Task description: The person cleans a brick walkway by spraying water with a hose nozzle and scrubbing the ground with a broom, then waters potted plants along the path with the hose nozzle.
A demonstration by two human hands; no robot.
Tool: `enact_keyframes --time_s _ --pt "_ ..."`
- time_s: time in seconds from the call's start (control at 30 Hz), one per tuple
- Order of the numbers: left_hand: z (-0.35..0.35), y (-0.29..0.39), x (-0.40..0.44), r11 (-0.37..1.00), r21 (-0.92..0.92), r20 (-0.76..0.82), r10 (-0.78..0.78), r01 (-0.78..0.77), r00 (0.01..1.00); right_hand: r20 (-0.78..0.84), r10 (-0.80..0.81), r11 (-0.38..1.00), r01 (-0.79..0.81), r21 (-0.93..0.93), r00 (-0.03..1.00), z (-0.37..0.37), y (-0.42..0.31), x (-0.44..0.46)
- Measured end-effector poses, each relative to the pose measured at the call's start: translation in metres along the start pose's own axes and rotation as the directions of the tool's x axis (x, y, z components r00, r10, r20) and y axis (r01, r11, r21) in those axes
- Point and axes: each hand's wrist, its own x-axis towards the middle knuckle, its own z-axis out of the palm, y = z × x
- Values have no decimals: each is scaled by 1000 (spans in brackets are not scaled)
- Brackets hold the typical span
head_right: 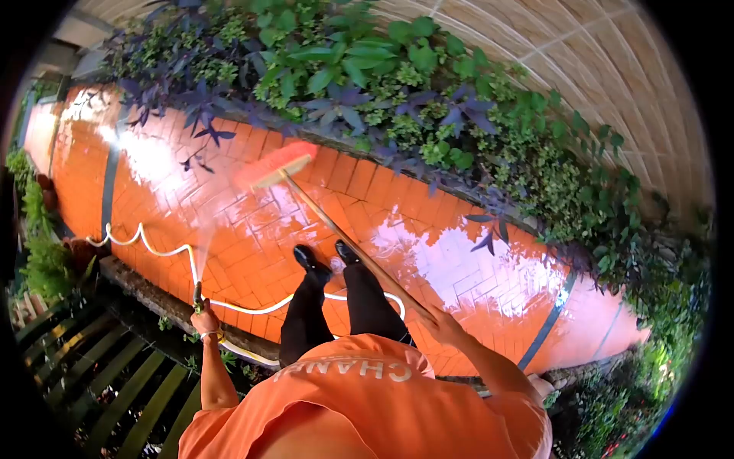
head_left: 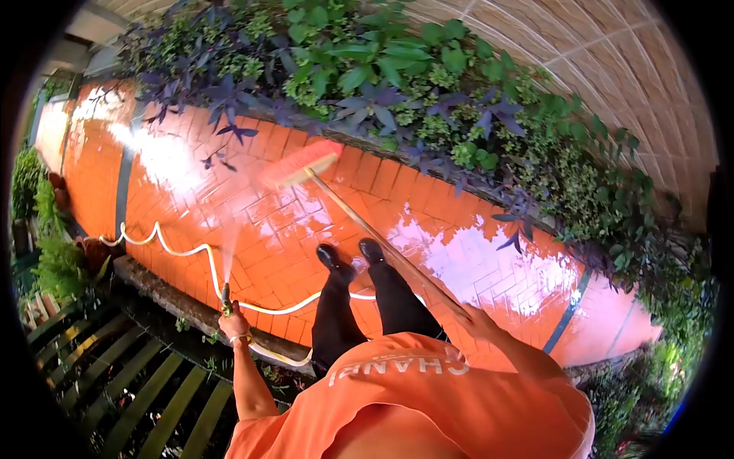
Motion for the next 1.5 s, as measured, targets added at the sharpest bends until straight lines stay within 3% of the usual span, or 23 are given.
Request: enact_keyframes --time_s 0.07,0.13,0.17,0.2,0.23,0.3,0.4,0.47,0.57,0.63,0.67,0.7,0.77,0.83,0.9,1.07,1.2,1.27,1.37,1.4,1.47,1.5 --pt "5 4 -5 992 -60 53 -105 108 993 -34 152 987 -150 61 988 -11 25 -64" --pt "13 11 -6 973 -57 111 -219 226 969 -63 178 983 -175 53 982 -9 38 -72" --pt "20 7 -4 975 -50 133 -210 218 969 -76 189 981 -187 44 979 -7 45 -76" --pt "29 -5 6 989 61 113 -141 134 984 -79 263 961 -269 -68 961 -6 23 -59" --pt "41 -1 12 986 160 95 -65 49 993 -101 268 960 -275 -62 958 2 22 -54" --pt "55 20 -3 994 -37 117 -95 100 989 -113 206 971 -217 -104 972 15 34 -49" --pt "46 58 -31 951 -143 284 -224 273 932 -123 134 988 -142 -55 983 20 26 -23" --pt "51 35 -35 954 -160 252 -210 255 945 -142 54 996 -64 -69 988 19 25 1" --pt "38 33 -72 949 -148 194 -249 279 949 -70 -4 999 7 52 998 -2 4 23" --pt "32 4 -94 940 -171 94 -284 296 954 143 243 929 -273 250 959 -25 -31 18" --pt "31 -18 -105 965 -71 26 -252 254 967 175 196 912 -245 329 965 -26 -16 20" --pt "27 -42 -116 930 -180 94 -309 322 946 175 211 907 -260 331 962 -30 -3 23" --pt "28 -36 -173 974 -2 -31 -226 226 974 228 179 888 -257 382 957 -49 30 22" --pt "33 -15 -239 969 245 -115 18 11 993 279 129 890 -236 390 951 -81 50 9" --pt "48 -4 -297 943 332 -113 78 -36 991 286 151 908 -247 338 946 -114 81 -12" --pt "77 16 -412 899 414 -61 -130 144 990 262 191 961 -235 147 946 -184 162 -92" --pt "80 -27 -476 909 336 -124 -218 247 968 249 238 964 -260 56 939 -217 222 -142" --pt "88 -54 -499 840 446 -73 -311 310 948 254 190 976 -210 53 948 -224 263 -148" --pt "104 -32 -553 881 422 23 -247 214 969 254 198 978 -207 9 947 -223 292 -149" --pt "112 -34 -570 927 348 30 -159 139 987 250 192 980 -199 3 949 -219 304 -145" --pt "129 -34 -600 942 323 69 -120 92 990 167 59 994 -43 -100 984 -216 325 -148" --pt "136 -33 -615 941 326 97 -130 92 987 161 65 993 -47 -112 985 -218 328 -158"
